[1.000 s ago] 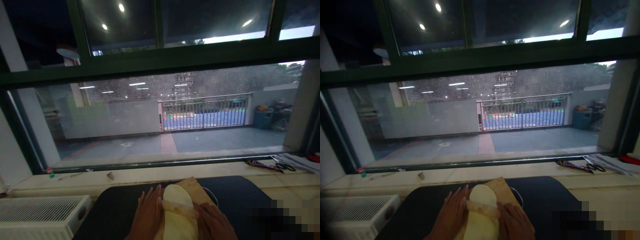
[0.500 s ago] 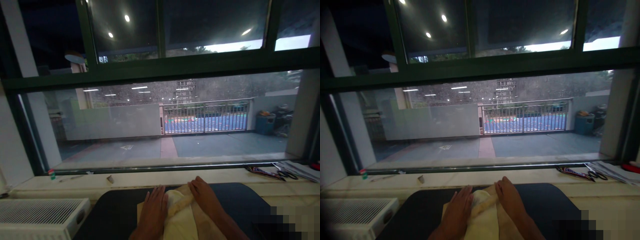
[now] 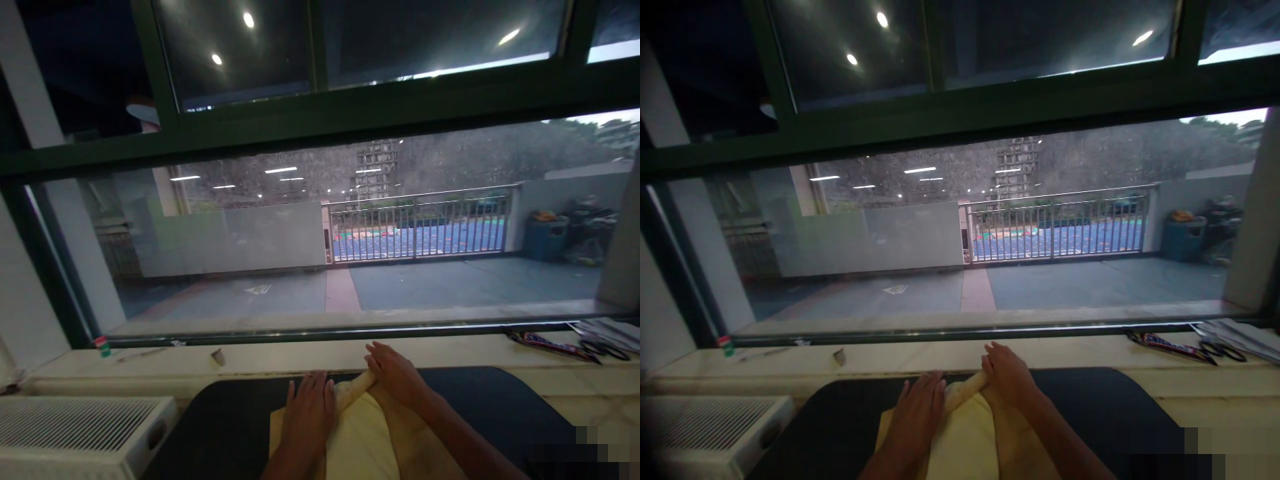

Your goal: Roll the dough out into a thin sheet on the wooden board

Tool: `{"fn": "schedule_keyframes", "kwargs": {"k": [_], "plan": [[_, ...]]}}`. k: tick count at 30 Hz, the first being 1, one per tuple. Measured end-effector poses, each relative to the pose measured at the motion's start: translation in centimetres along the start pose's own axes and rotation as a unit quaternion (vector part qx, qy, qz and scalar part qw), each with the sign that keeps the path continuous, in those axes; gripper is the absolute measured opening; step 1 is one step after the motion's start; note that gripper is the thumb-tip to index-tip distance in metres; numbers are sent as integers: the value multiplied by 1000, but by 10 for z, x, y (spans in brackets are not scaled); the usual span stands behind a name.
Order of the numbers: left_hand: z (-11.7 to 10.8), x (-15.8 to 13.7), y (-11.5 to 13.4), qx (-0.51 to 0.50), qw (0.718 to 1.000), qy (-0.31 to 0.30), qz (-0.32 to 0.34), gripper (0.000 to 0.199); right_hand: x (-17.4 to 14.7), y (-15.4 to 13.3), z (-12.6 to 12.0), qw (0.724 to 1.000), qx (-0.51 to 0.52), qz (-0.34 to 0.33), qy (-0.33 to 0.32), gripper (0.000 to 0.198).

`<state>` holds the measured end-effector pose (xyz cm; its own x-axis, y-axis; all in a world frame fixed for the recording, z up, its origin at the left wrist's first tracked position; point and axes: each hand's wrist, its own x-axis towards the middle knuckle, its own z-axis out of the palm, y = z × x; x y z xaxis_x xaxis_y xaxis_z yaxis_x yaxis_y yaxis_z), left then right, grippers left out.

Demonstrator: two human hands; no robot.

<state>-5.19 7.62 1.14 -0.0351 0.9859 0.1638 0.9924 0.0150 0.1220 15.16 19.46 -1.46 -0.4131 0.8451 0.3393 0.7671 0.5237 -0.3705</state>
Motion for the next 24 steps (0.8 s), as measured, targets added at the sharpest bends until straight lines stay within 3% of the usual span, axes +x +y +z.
{"fn": "schedule_keyframes", "kwargs": {"k": [6, 11, 16, 20, 24], "plan": [[24, -4, 5, -36, 996, 78, 40, 46, -45, 1, -16, 1000, -5, 7, 12, 48], [28, -19, 12, -24, 989, 121, 80, 42, -78, -8, -22, 998, -14, 5, 59, 44], [29, -23, 2, -14, 989, 70, 130, 42, -75, -21, -37, 996, -67, -2, 62, 44], [34, -10, -6, -23, 993, 55, 100, 43, -63, -23, -43, 995, -83, 6, 50, 43], [42, -6, -4, -21, 993, 75, 87, 45, -70, -18, -28, 996, -78, 8, 48, 45]]}}
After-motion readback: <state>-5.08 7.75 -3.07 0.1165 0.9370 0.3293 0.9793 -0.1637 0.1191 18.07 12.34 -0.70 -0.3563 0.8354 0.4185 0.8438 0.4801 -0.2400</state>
